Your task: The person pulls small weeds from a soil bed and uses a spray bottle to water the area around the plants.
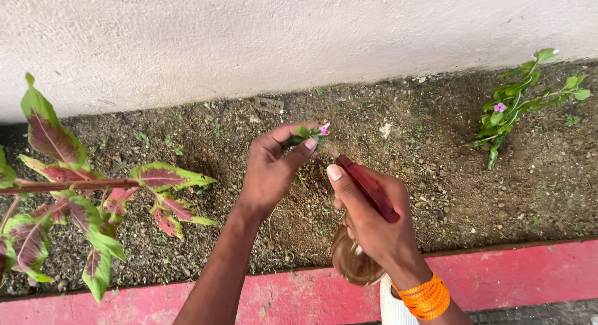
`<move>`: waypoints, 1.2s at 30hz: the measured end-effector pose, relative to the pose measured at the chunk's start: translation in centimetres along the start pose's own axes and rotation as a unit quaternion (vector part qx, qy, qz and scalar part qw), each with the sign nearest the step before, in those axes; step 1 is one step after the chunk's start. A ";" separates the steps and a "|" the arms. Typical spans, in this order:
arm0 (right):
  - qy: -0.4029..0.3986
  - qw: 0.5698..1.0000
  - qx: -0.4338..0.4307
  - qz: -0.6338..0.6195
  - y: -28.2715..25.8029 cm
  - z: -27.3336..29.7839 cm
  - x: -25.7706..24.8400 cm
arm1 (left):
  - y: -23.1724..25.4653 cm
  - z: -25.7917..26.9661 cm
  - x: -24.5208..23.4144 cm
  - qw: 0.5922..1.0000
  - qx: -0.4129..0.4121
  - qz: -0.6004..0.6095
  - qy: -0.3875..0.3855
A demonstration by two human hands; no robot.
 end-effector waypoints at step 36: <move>0.008 0.988 -0.103 0.117 0.0 0.7 0.1 | 0.9 0.3 -1.7 0.999 -0.025 0.031 -0.012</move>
Point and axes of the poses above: each hand's wrist, its own z-axis away from the middle knuckle, its own x-axis out of the palm, y = z × x, the point moved 1 cm from there along -z, towards the middle knuckle, and after that the axes turned 1 degree about -y, right-handed, at the moved point
